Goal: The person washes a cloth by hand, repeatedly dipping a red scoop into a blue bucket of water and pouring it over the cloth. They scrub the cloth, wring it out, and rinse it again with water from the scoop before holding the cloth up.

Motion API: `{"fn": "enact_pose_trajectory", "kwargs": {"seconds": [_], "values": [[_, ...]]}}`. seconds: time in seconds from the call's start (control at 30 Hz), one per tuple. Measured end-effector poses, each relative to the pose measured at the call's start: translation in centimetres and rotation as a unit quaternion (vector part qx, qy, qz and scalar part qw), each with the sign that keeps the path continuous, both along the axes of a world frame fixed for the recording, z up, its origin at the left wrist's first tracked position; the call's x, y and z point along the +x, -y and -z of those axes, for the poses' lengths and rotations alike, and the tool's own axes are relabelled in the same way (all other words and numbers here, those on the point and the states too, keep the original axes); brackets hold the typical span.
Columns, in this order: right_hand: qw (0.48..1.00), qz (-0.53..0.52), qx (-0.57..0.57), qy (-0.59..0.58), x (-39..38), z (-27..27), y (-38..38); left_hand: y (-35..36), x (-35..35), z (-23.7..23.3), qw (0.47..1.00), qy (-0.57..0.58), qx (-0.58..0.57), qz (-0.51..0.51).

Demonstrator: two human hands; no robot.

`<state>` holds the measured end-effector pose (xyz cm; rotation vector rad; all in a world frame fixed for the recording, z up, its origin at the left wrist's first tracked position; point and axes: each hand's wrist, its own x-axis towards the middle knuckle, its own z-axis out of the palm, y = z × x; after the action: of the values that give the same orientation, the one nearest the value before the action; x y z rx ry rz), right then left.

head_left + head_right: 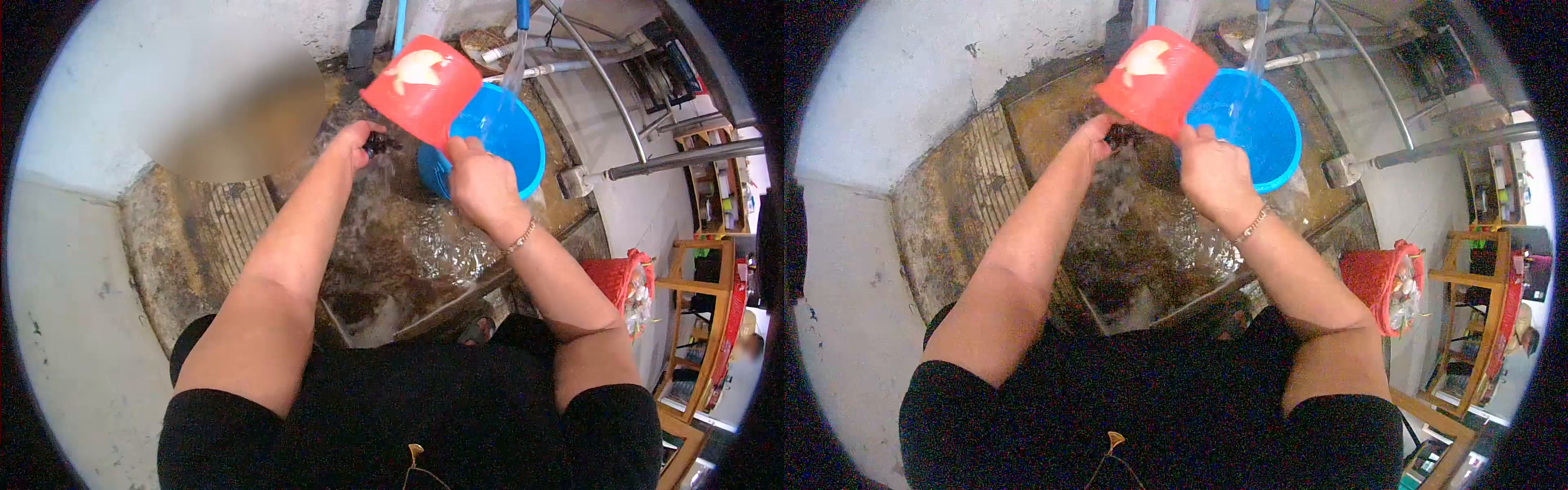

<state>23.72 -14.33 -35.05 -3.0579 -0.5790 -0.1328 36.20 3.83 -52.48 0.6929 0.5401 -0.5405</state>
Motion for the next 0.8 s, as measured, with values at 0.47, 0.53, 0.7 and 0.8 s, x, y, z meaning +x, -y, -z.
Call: {"fn": "enact_pose_trajectory", "kwargs": {"seconds": [0.47,0.53,0.7,0.8], "values": [[0.987,0.086,0.118,0.075,3.4,4.7,3.6,2.1,-2.9,-3.7,0.992,-0.037,0.028,-0.117],[0.978,0.058,0.116,0.161,3.2,5.3,-0.3,3.2,-3.8,-4.8,0.99,-0.055,0.017,-0.129],[0.956,0.098,0.261,0.094,5.3,9.0,-6.3,4.2,-5.0,-6.2,0.986,-0.04,0.045,-0.155],[0.928,0.138,0.34,-0.059,6.7,8.4,-6.7,4.2,-4.2,-5.0,0.992,-0.004,-0.102,-0.075]]}}
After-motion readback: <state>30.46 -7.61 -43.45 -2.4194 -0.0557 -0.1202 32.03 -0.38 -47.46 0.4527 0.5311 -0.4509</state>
